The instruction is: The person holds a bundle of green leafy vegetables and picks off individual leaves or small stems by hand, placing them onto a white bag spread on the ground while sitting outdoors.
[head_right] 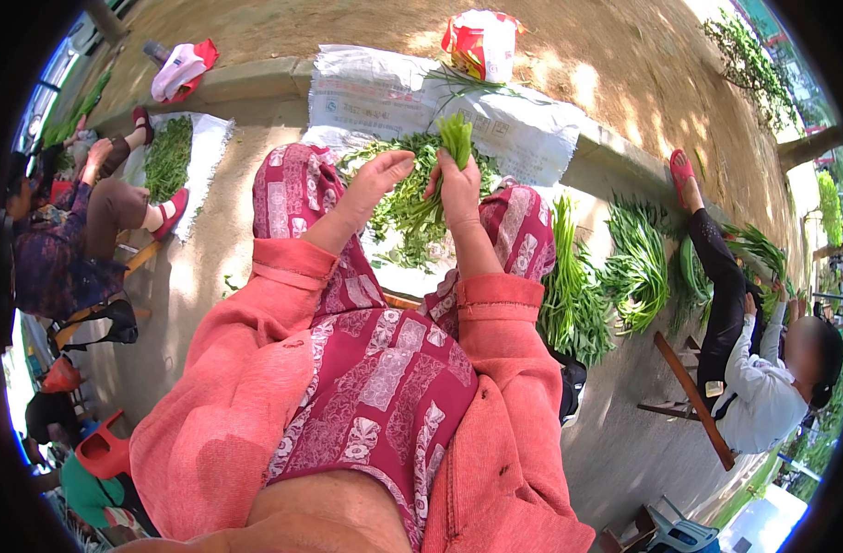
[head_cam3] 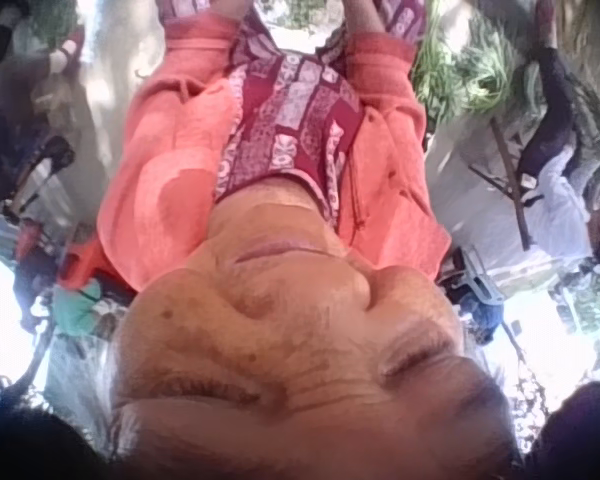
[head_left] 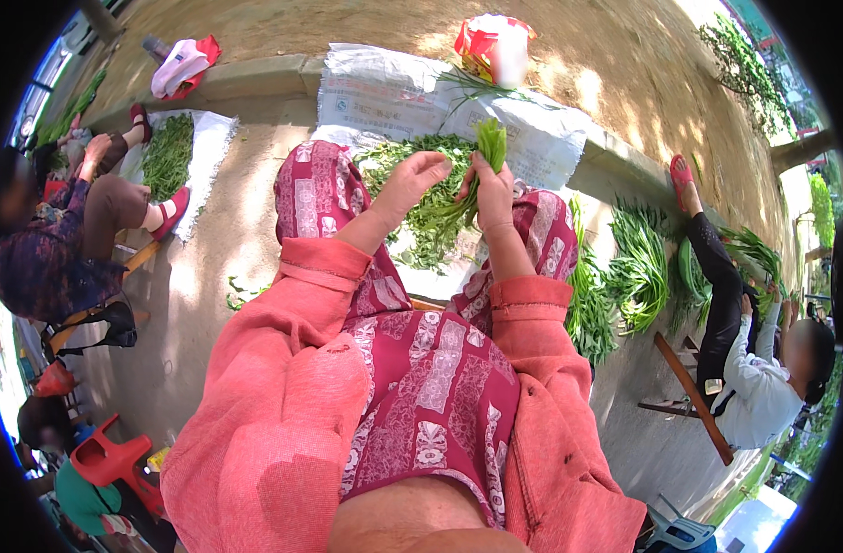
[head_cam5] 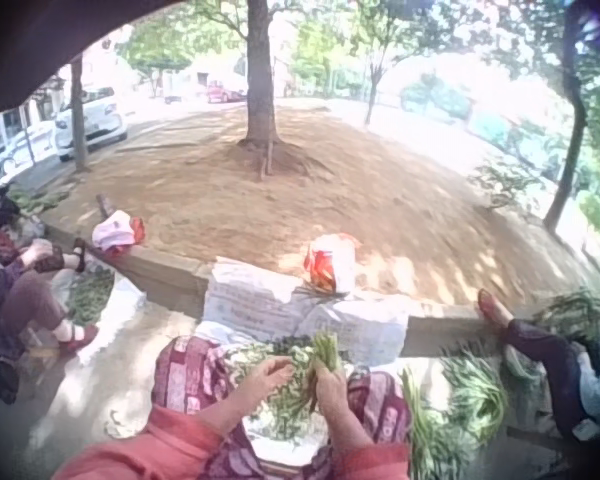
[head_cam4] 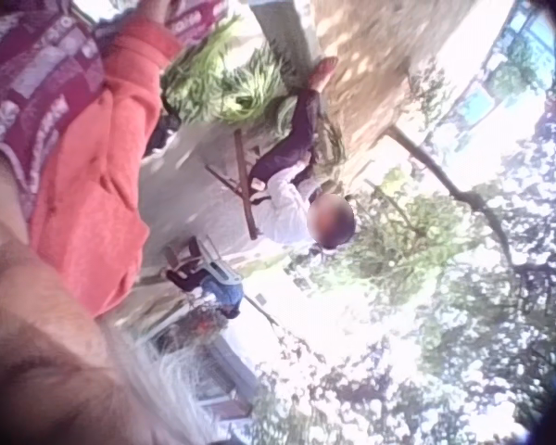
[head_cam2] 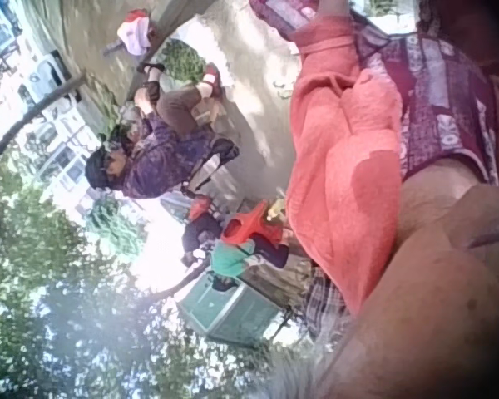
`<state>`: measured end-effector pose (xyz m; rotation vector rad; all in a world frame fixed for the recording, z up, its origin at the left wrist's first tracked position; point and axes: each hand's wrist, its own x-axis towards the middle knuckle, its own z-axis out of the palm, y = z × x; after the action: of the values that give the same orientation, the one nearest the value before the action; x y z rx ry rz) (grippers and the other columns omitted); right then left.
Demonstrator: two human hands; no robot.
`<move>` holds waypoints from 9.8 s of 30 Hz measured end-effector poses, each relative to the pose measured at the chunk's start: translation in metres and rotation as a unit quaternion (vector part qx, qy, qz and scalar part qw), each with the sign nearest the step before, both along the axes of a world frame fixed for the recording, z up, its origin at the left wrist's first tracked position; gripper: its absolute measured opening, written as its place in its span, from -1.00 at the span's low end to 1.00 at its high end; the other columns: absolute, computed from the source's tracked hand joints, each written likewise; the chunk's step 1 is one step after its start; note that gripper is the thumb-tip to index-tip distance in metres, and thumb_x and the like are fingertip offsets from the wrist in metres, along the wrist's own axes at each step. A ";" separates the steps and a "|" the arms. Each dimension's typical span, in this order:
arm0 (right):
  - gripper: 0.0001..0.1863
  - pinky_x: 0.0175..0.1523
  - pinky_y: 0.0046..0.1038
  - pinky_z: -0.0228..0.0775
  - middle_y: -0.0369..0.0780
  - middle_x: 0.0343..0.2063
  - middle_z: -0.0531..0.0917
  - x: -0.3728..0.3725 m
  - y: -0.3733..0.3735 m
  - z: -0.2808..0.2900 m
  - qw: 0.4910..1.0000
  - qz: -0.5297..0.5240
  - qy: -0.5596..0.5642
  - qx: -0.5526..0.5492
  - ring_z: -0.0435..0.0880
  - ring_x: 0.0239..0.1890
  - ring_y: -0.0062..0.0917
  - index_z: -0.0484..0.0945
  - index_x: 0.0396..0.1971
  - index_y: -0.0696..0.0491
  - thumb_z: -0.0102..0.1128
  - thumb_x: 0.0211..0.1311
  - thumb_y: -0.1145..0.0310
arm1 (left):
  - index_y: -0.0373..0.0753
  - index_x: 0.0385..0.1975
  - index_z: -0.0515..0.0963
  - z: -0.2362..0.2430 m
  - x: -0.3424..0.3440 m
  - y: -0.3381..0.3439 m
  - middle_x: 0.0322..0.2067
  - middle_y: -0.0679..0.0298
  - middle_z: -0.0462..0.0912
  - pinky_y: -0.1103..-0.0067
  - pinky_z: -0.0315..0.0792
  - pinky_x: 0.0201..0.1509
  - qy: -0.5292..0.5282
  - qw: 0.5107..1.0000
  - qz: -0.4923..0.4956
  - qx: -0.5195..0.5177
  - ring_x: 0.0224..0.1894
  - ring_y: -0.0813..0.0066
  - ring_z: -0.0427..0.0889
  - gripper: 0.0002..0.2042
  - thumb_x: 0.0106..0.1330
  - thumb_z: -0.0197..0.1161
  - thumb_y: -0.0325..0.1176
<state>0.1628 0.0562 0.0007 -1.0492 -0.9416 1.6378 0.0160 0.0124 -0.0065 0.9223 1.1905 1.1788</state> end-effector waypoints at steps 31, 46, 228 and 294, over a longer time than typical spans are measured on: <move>-0.78 -0.33 -0.62 0.48 -0.21 -0.42 0.61 0.032 -0.016 0.025 0.998 -0.025 -0.036 0.044 0.58 -0.47 -0.62 0.50 -0.17 0.18 0.10 0.22 0.40 | -0.28 -0.39 0.44 0.017 -0.037 0.028 -0.29 -0.09 0.59 0.17 0.34 0.13 -0.419 0.907 0.009 0.039 -0.13 -0.06 0.56 -0.77 0.34 -0.04 -0.24; -0.85 -0.42 -0.67 0.43 -0.29 -0.49 0.60 0.052 -0.008 0.001 0.996 -0.056 -0.038 0.065 0.52 -0.55 -0.71 0.54 -0.27 0.15 0.12 0.21 0.42 | -0.25 -0.44 0.49 0.036 -0.062 0.021 -0.42 0.12 0.61 0.09 0.37 0.07 -0.503 0.862 -0.001 0.059 -0.25 0.05 0.61 -0.71 0.35 -0.04 -0.18; -0.89 -0.63 -0.70 0.27 -0.34 -0.58 0.52 0.010 -0.019 -0.002 0.989 0.041 -0.121 0.079 0.45 -0.64 -0.76 0.46 -0.44 0.10 0.12 0.17 0.38 | -0.29 -0.39 0.48 0.026 -0.033 0.003 -0.54 0.23 0.53 0.51 0.47 -0.51 -0.259 0.955 0.141 -0.015 -0.55 0.43 0.53 -0.77 0.25 0.20 -0.22; -0.86 -0.37 -0.46 0.43 -0.23 -0.48 0.62 0.022 -0.006 -0.003 0.831 0.054 -0.367 0.415 0.61 -0.47 -0.43 0.59 -0.31 0.05 0.17 0.10 0.42 | -0.22 -0.38 0.44 0.011 -0.027 -0.005 -0.70 0.42 0.37 0.69 0.22 -0.72 -0.021 0.980 -0.179 -0.085 -0.70 0.66 0.34 -0.86 0.23 0.19 -0.30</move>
<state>0.1849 0.0498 -0.0026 -0.9775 -2.0124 0.6707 -0.0107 0.0070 0.0046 0.9306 1.0220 0.7916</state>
